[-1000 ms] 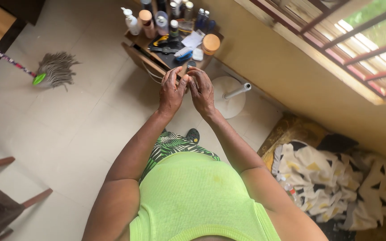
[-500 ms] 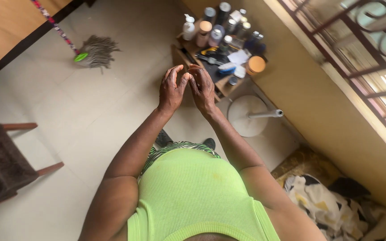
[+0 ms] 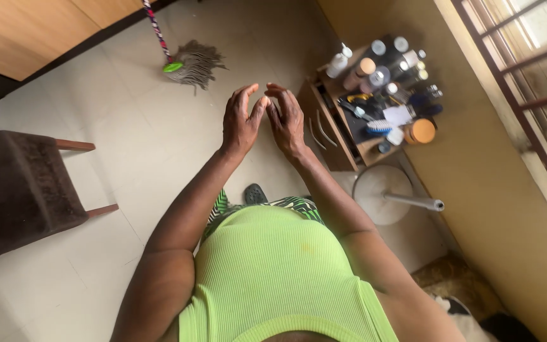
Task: The recorder is assembling a mop by inserting the handle into a circular base on the floor.
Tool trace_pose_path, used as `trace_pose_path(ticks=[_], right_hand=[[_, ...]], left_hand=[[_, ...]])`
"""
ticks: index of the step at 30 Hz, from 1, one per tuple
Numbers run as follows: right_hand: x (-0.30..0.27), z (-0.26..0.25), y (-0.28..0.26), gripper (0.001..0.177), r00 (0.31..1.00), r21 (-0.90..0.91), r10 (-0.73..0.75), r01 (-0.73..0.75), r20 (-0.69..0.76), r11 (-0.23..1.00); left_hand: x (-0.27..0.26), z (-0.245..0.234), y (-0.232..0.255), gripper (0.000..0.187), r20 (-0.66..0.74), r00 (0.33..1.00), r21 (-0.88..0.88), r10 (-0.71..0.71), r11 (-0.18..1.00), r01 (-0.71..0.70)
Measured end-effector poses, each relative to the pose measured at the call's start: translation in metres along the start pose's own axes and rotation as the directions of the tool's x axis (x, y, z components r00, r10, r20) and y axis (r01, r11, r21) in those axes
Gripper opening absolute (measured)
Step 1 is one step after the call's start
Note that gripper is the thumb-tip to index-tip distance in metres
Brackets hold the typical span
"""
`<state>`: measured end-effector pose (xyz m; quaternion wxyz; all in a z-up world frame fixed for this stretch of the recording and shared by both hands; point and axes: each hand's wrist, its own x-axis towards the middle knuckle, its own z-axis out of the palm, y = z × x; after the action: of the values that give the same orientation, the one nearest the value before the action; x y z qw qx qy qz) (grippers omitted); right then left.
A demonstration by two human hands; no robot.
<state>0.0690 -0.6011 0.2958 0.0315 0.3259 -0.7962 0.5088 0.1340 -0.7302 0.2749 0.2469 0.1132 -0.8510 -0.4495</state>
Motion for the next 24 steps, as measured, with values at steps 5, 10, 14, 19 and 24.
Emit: trace_pose_path(ticks=[5, 10, 14, 19, 24], right_hand=[[0.019, 0.028, -0.015, 0.023, 0.993, 0.033, 0.043, -0.046, 0.107, 0.998], [0.044, 0.055, -0.008, 0.025, 0.981, 0.024, 0.016, -0.021, 0.195, 0.999], [0.076, 0.077, -0.003, 0.024, 0.967, 0.029, 0.017, -0.025, 0.254, 0.999], [0.131, 0.097, 0.005, 0.023, 0.948, 0.079, -0.017, -0.008, 0.317, 0.997], [0.190, 0.116, 0.026, 0.025, 0.934, 0.087, -0.094, 0.068, 0.344, 0.994]], left_hand=[[0.003, -0.021, -0.022, 0.048, -0.030, 0.994, -0.017, -0.108, 0.994, 0.108], [0.015, -0.036, -0.042, 0.049, -0.078, 0.976, -0.014, -0.202, 0.979, 0.202], [0.038, -0.045, -0.060, 0.047, -0.145, 0.967, 0.026, -0.209, 0.976, 0.215], [0.084, -0.055, -0.073, 0.048, -0.212, 0.946, 0.000, -0.246, 0.968, 0.252], [0.135, -0.059, -0.083, 0.049, -0.278, 0.924, -0.003, -0.264, 0.962, 0.274]])
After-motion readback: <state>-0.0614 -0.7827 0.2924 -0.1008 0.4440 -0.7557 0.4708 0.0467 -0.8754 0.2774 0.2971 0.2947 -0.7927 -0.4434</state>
